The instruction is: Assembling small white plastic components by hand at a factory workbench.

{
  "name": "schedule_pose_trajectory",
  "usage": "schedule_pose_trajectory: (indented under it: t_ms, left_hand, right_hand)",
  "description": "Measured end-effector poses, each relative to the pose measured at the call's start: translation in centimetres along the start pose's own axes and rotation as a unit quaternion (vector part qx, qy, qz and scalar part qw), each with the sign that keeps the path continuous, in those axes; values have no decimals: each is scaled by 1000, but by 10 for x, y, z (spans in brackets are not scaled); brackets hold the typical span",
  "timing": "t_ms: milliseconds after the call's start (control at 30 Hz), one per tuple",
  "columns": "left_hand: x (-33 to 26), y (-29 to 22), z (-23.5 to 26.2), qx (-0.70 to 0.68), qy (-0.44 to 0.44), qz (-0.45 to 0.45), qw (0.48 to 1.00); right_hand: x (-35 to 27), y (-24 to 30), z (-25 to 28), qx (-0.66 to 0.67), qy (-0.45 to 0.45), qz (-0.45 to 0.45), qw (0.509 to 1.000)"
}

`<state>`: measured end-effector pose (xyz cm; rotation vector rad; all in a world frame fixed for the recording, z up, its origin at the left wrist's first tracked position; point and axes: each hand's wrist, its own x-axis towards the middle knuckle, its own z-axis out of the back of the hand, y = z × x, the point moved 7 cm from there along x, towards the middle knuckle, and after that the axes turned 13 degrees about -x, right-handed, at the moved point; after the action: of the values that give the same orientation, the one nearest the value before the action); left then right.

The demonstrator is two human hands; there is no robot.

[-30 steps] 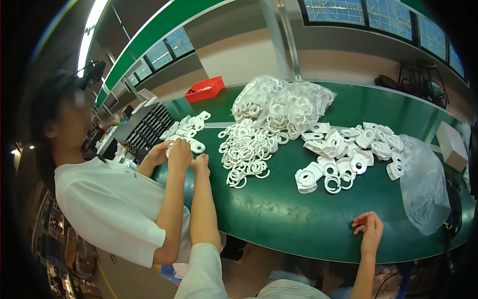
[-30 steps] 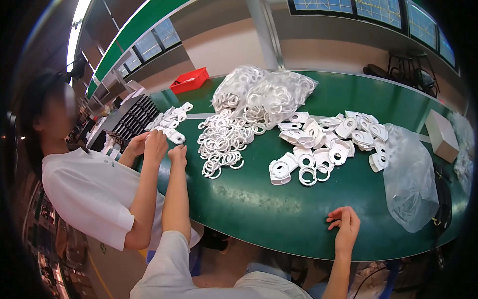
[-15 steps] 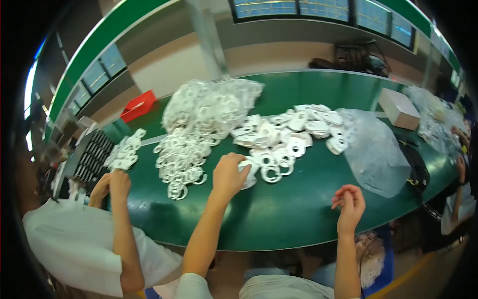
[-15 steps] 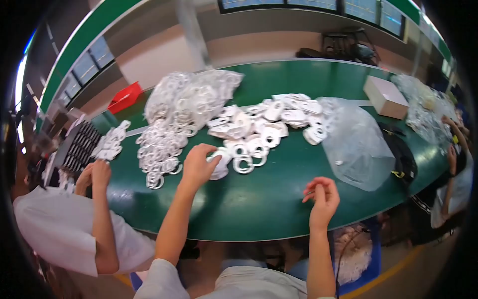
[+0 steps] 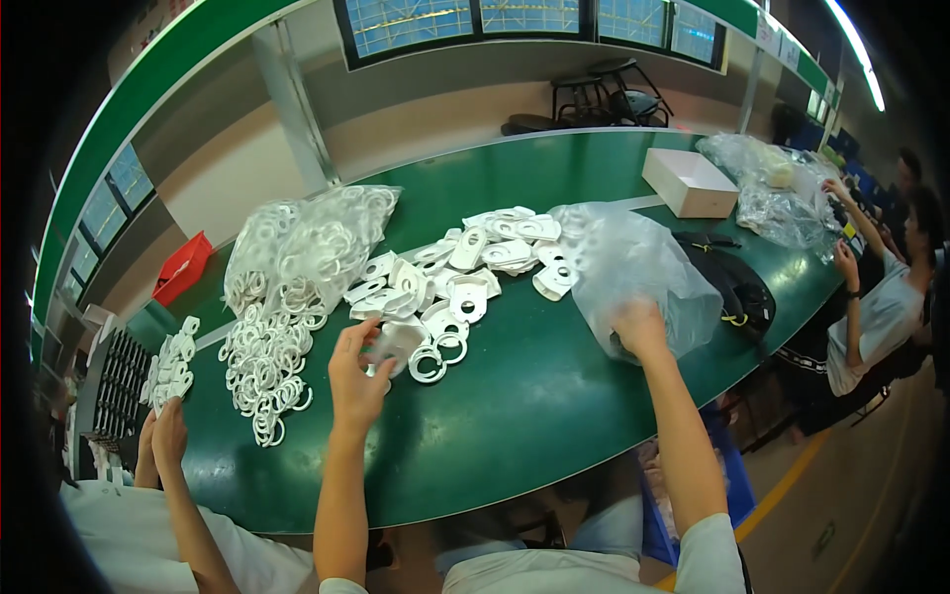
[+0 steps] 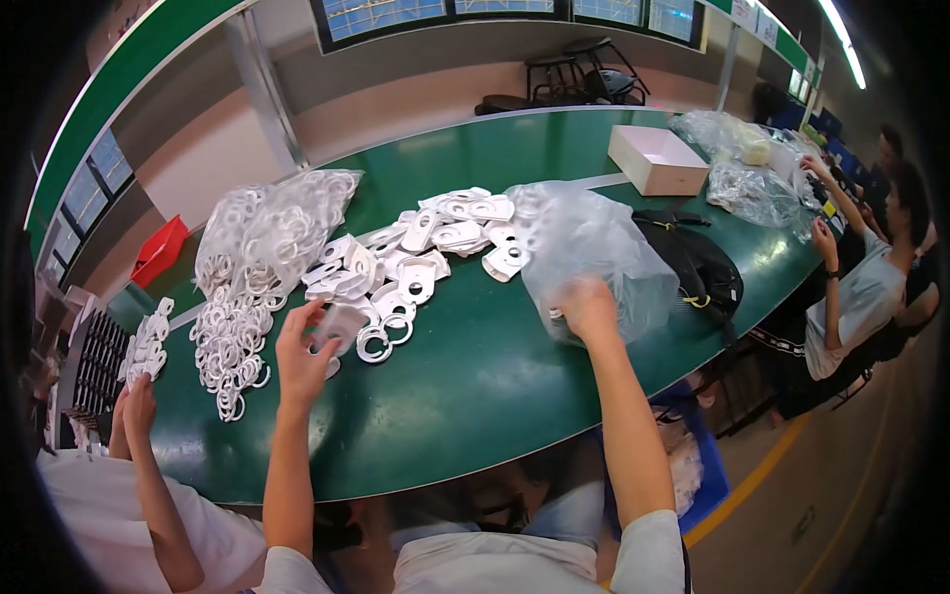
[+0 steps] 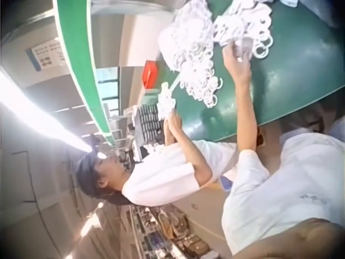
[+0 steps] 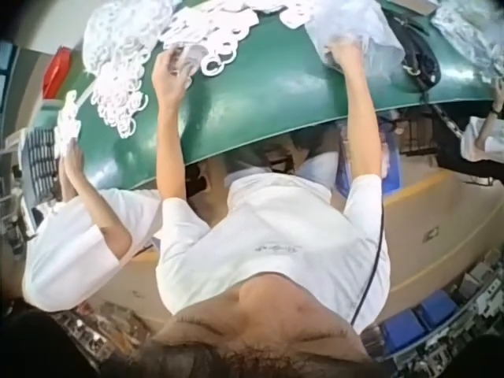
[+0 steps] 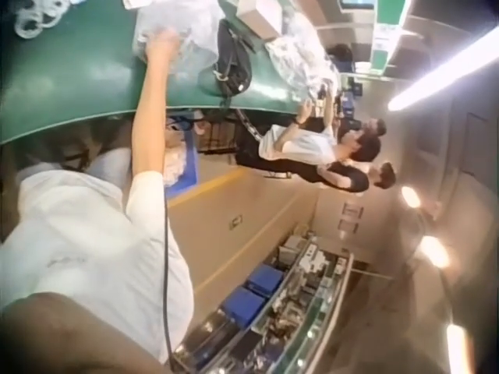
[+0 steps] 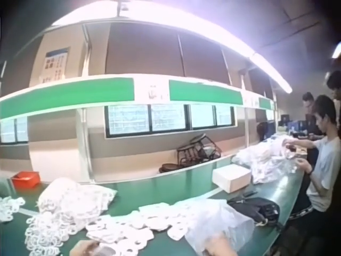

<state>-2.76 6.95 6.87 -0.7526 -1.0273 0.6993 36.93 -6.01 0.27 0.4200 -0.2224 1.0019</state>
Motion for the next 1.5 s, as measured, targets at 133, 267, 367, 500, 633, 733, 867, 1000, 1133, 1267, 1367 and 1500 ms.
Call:
schedule_pose_trajectory:
  t_ms: [133, 267, 367, 500, 633, 733, 867, 1000, 1133, 1267, 1367, 1500]
  left_hand:
    - [-7, 16, -52, -265, 96, 189, 941]
    - [-23, 17, -67, -280, 195, 219, 914]
    - [-26, 18, -81, -289, 223, 243, 899]
    - [-34, 33, -81, -235, 214, 232, 919]
    - [-45, 27, -94, -380, 185, 293, 858]
    - [-48, 24, -93, -439, 180, 310, 824]
    - [-44, -2, -91, -479, 225, 263, 807]
    - [-46, -11, -90, -467, 246, 207, 824]
    - [-45, 1, -90, -423, 217, 218, 852]
    - [-45, -2, -92, -425, 181, 177, 869]
    - [-46, 2, -90, -437, 144, 176, 870]
    - [-45, 5, -94, -450, 139, 181, 864]
  right_hand:
    - [-15, -60, -1, 183, -62, -122, 973]
    - [-56, -30, 58, 367, -135, -173, 904]
    - [-87, 3, 78, 425, -145, -187, 874]
    - [-101, 117, 57, 471, -4, -40, 881]
    - [-109, 183, 27, 428, 61, 72, 899]
    - [-112, 197, 23, 369, 17, 111, 923]
    - [-111, 175, -2, 565, 87, -69, 818]
    - [-111, 173, -26, 612, 158, -76, 771]
    - [-112, 178, -17, 584, 172, -40, 792]
    - [-111, 178, -10, 617, 148, -25, 772]
    - [-115, 186, -14, 657, 177, -17, 732]
    - [-115, 182, -15, 645, 198, -3, 738]
